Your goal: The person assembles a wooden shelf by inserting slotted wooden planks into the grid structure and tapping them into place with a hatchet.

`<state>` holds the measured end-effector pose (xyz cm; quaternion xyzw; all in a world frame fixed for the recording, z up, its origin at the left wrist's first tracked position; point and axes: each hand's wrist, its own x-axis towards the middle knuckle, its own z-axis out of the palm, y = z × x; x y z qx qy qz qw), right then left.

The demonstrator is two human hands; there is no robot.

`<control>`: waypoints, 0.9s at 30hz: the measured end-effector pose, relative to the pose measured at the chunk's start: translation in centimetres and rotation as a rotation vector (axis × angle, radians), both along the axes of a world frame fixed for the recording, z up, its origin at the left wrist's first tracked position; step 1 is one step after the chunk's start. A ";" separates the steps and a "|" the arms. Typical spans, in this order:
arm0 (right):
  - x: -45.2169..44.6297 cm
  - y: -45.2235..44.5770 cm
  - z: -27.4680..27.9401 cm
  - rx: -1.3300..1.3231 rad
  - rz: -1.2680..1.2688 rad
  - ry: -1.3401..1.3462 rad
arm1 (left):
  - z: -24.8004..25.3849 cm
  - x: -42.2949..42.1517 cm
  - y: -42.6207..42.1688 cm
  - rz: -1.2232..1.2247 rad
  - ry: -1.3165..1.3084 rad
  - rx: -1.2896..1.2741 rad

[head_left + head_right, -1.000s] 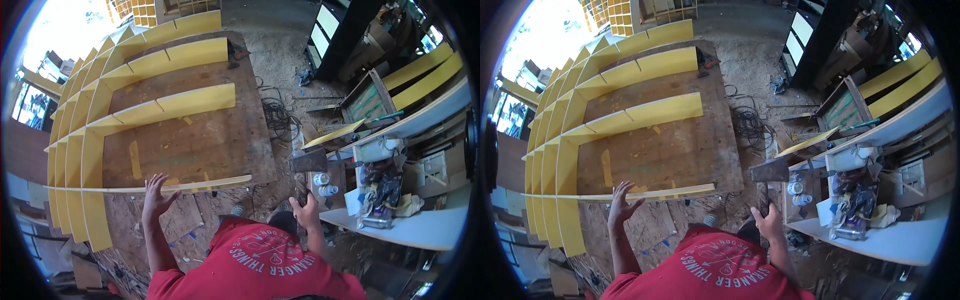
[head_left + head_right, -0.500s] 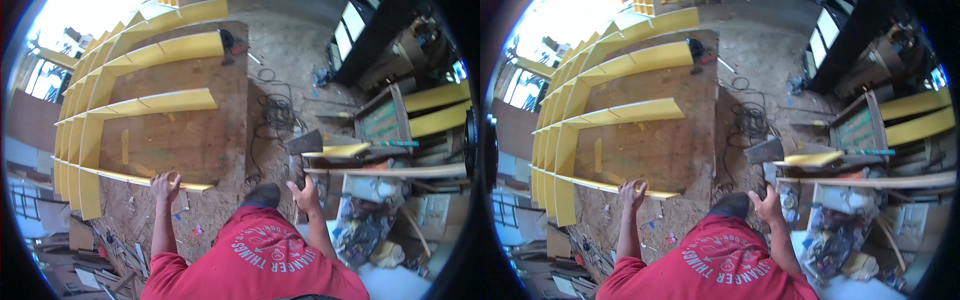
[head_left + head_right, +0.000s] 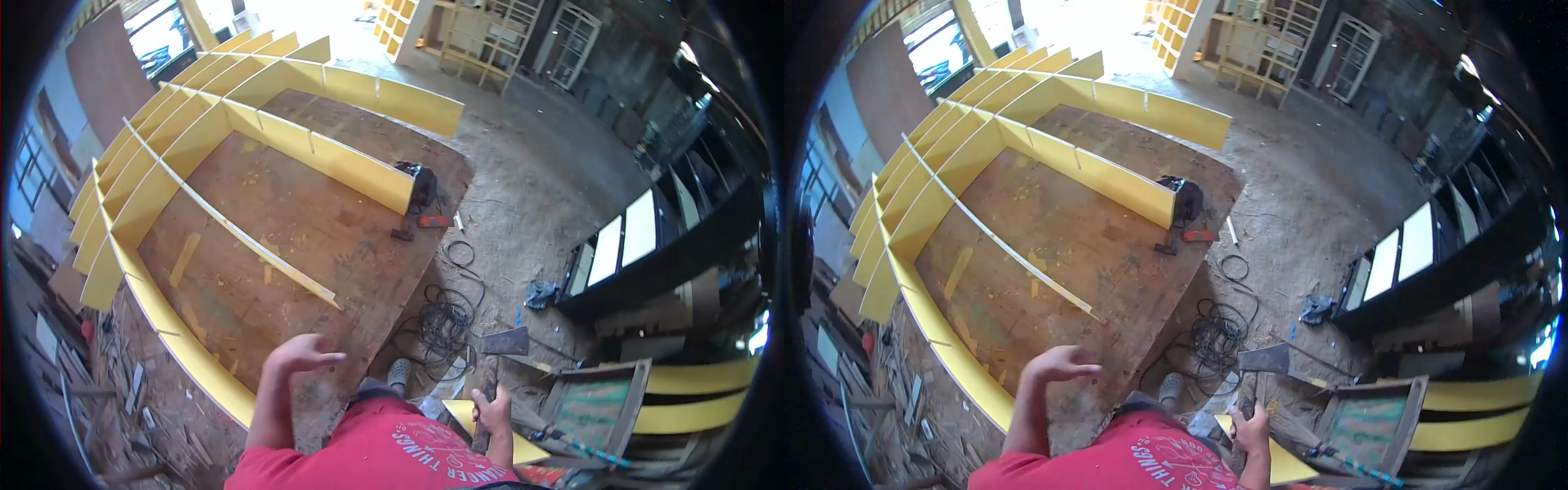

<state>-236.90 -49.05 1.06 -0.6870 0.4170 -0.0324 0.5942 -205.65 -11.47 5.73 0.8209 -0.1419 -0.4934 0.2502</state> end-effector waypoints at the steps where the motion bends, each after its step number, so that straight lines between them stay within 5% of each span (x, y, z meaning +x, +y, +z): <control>1: 1.1 -1.7 -0.2 0.050 -0.019 -0.025 | 0.6 0.6 -3.9 -0.077 0.030 -0.075; 3: 4.7 -5.0 2.2 0.109 -0.044 -0.080 | -0.7 0.9 -10.8 -0.017 0.064 -0.362; 5: 7.1 -9.2 1.6 0.075 -0.048 -0.092 | -1.4 2.0 -17.1 -0.145 -0.037 -0.387; 11: 15.6 -22.1 -0.1 0.140 -0.005 -0.127 | -2.8 8.7 -32.6 -0.310 -0.169 -0.251; 17: 26.6 -40.1 -3.3 0.080 0.191 -0.081 | -5.0 17.8 -47.7 -0.184 -0.217 -0.179; 20: 33.8 -48.2 0.5 0.034 0.278 -0.077 | -2.2 21.8 -56.1 -0.166 -0.214 0.055; 23: 39.7 -55.8 2.1 0.000 0.370 -0.073 | -2.4 25.5 -62.3 -0.142 -0.292 -0.192; 24: 42.2 -57.9 3.6 0.001 0.390 -0.085 | 1.5 26.4 -64.6 -0.089 -0.255 -0.191; 27: 48.8 -63.2 5.8 -0.016 0.431 -0.129 | -0.6 30.4 -69.8 0.021 -0.282 -0.225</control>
